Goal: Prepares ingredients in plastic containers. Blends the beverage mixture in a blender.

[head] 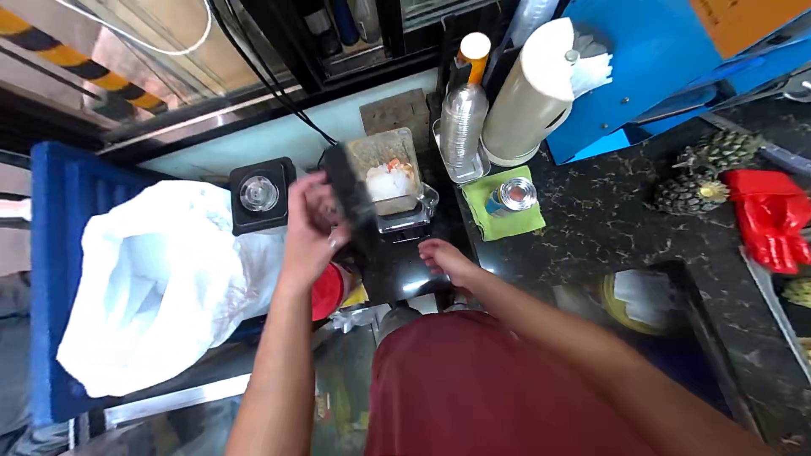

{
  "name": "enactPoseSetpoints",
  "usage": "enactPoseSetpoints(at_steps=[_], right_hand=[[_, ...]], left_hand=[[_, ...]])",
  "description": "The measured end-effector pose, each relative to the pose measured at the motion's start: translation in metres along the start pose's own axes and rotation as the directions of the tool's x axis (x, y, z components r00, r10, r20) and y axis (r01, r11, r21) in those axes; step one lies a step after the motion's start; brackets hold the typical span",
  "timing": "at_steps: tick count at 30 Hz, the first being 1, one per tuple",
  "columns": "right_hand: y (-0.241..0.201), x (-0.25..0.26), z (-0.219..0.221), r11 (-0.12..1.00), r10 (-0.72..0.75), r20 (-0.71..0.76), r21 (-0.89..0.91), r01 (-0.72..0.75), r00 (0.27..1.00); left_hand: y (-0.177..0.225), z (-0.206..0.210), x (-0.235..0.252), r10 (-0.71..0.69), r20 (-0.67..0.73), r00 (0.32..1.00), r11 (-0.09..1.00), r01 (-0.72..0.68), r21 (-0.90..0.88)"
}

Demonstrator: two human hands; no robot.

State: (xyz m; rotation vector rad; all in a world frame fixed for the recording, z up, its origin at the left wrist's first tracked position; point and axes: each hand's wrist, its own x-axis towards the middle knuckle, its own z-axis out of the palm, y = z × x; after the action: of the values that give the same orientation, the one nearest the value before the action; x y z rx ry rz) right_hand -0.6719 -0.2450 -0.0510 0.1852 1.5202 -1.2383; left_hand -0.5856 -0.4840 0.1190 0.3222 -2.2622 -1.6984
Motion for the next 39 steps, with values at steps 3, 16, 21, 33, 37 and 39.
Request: enactPoseSetpoints(at_steps=[3,16,21,33,37,39], right_hand=[[0.024,0.058,-0.001,0.995,0.100,-0.082,0.012,-0.100,0.992],[0.029,0.097,0.016,0.978,0.073,-0.244,0.210,-0.021,0.967],[0.030,0.104,0.014,0.988,0.056,-0.276,0.152,-0.014,0.960],[0.043,0.113,0.013,0.993,0.015,-0.315,0.119,0.024,0.949],[0.043,0.113,0.016,0.991,0.021,-0.321,0.129,0.022,0.947],[0.042,0.113,0.016,0.990,0.023,-0.319,0.136,0.022,0.947]], left_hand=[[0.013,0.012,0.077,0.039,0.200,0.979,0.901,-0.120,0.416],[0.012,0.040,0.134,-0.247,0.420,0.873,0.525,-0.243,0.816],[0.028,0.049,0.141,-0.324,0.424,0.846,0.477,-0.241,0.845],[0.039,0.056,0.150,-0.433,0.394,0.811,0.444,-0.188,0.876],[0.045,0.062,0.151,-0.477,0.343,0.809,0.396,-0.150,0.906],[0.045,0.063,0.151,-0.482,0.336,0.809,0.390,-0.146,0.909]])
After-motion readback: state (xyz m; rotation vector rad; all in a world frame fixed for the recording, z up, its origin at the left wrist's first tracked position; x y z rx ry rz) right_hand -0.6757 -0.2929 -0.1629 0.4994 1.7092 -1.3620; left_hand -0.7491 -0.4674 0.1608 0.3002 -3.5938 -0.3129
